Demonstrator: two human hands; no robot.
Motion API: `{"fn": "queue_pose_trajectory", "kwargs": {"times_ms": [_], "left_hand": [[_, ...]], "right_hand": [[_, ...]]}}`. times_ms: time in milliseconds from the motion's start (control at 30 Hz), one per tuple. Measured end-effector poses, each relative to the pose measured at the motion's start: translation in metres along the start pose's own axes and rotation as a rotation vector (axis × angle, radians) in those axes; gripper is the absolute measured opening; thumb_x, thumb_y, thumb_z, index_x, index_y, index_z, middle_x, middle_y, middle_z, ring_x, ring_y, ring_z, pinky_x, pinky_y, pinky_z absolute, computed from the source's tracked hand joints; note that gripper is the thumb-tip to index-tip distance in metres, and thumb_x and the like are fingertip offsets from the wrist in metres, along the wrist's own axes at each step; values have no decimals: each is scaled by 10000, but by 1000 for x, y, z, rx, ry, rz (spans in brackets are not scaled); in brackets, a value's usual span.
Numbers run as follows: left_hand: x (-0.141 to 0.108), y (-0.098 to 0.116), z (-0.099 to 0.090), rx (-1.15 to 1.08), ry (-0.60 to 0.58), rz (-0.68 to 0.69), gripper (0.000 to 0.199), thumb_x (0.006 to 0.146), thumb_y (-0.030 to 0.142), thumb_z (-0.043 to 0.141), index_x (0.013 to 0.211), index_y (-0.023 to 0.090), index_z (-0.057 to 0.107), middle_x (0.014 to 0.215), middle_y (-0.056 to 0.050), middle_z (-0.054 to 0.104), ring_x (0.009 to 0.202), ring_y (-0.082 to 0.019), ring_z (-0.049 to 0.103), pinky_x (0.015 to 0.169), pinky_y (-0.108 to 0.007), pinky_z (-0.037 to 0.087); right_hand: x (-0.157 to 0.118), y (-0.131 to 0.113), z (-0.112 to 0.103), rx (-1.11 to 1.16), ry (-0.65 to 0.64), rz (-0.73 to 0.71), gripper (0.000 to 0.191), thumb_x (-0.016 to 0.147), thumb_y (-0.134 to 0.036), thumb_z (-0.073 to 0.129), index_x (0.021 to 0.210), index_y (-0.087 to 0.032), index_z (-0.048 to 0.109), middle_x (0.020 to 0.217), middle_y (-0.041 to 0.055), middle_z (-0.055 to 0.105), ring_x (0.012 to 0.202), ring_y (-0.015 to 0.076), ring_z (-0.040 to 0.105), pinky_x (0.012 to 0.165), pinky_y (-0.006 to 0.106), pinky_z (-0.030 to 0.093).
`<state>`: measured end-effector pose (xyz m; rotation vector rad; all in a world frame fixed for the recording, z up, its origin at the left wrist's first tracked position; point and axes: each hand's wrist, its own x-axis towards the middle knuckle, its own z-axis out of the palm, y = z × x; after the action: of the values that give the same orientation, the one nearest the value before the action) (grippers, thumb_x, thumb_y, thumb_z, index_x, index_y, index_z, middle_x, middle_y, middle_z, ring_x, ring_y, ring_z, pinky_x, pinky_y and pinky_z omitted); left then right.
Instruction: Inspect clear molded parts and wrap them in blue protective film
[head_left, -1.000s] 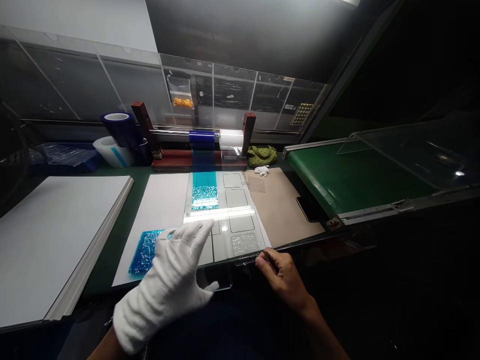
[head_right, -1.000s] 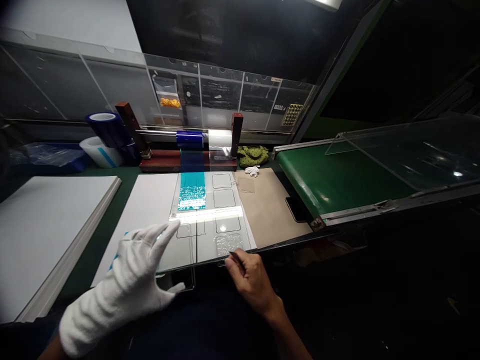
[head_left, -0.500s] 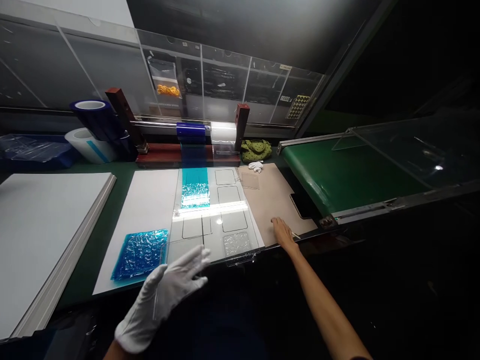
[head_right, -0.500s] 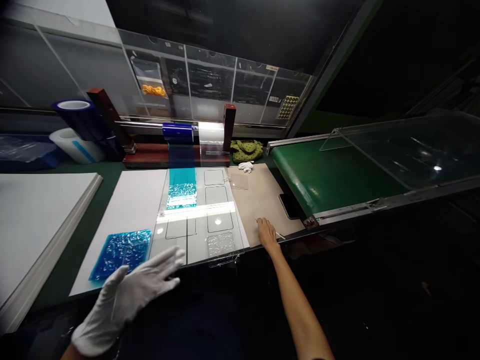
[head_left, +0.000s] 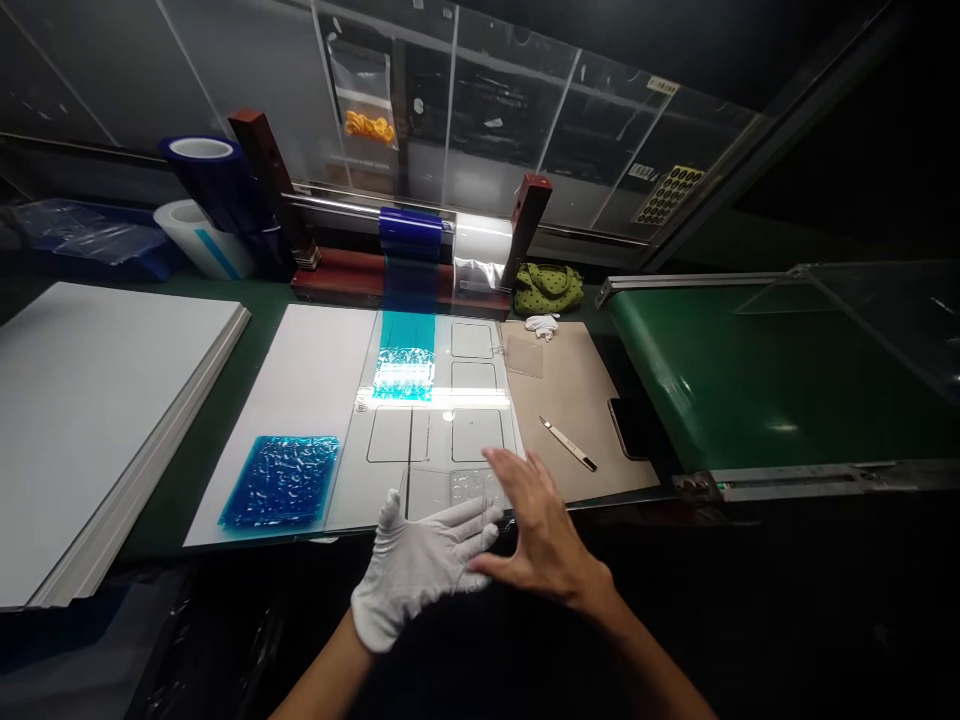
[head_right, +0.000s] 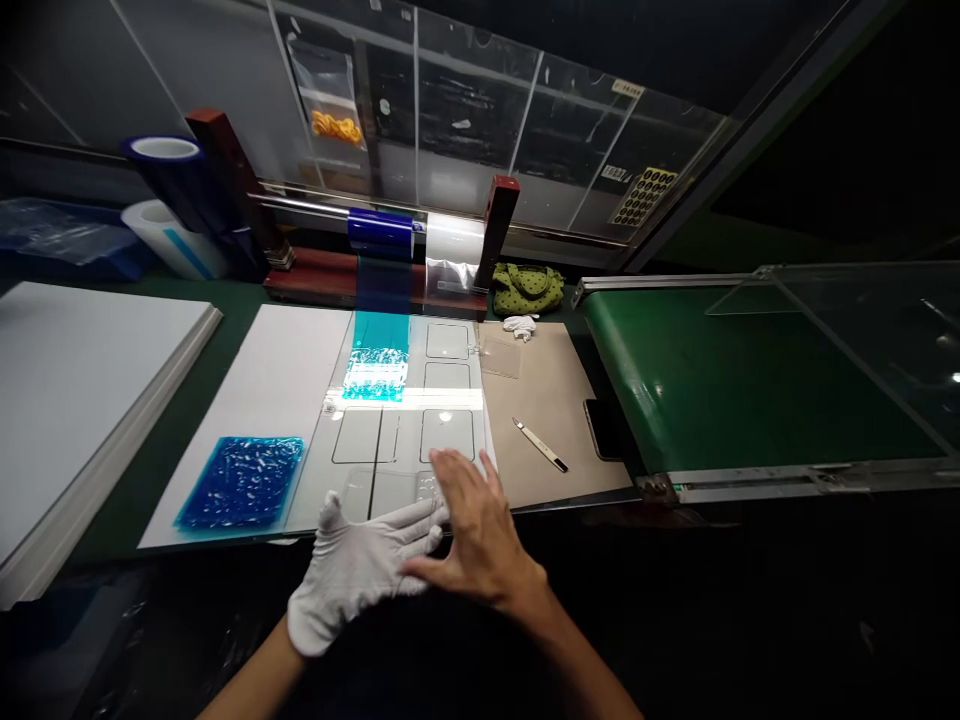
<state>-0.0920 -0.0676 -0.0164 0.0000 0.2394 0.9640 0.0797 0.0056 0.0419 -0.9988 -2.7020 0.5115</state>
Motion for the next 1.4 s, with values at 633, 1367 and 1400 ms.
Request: {"fn": "queue_pose_trajectory", "kwargs": {"times_ms": [633, 1367, 1400], "left_hand": [[49, -29, -43, 772, 145, 75, 577, 866, 550, 285, 1369, 281, 374, 1408, -136, 399, 1276, -287, 401, 815, -599, 426], [25, -81, -73, 1741, 414, 107, 542, 828, 399, 540, 1336, 444, 357, 1314, -28, 526, 1192, -352, 488, 974, -745, 193], [26, -78, -70, 1779, 397, 14, 485, 861, 421, 423, 1342, 404, 364, 1321, -38, 522, 1207, -331, 477, 890, -720, 321]], "right_hand": [[49, 87, 38, -155, -72, -91, 960, 696, -385, 602, 1444, -43, 108, 1370, 222, 402, 1294, 333, 328, 1093, 637, 47], [83, 147, 97, -249, -94, -156, 965, 760, -497, 567, 1456, -60, 61, 1486, 244, 195, 1381, 363, 131, 1038, 685, 0], [85, 152, 93, -254, -53, -128, 937, 782, -512, 542, 1456, -67, 67, 1486, 241, 195, 1382, 361, 132, 1038, 684, 16]]}}
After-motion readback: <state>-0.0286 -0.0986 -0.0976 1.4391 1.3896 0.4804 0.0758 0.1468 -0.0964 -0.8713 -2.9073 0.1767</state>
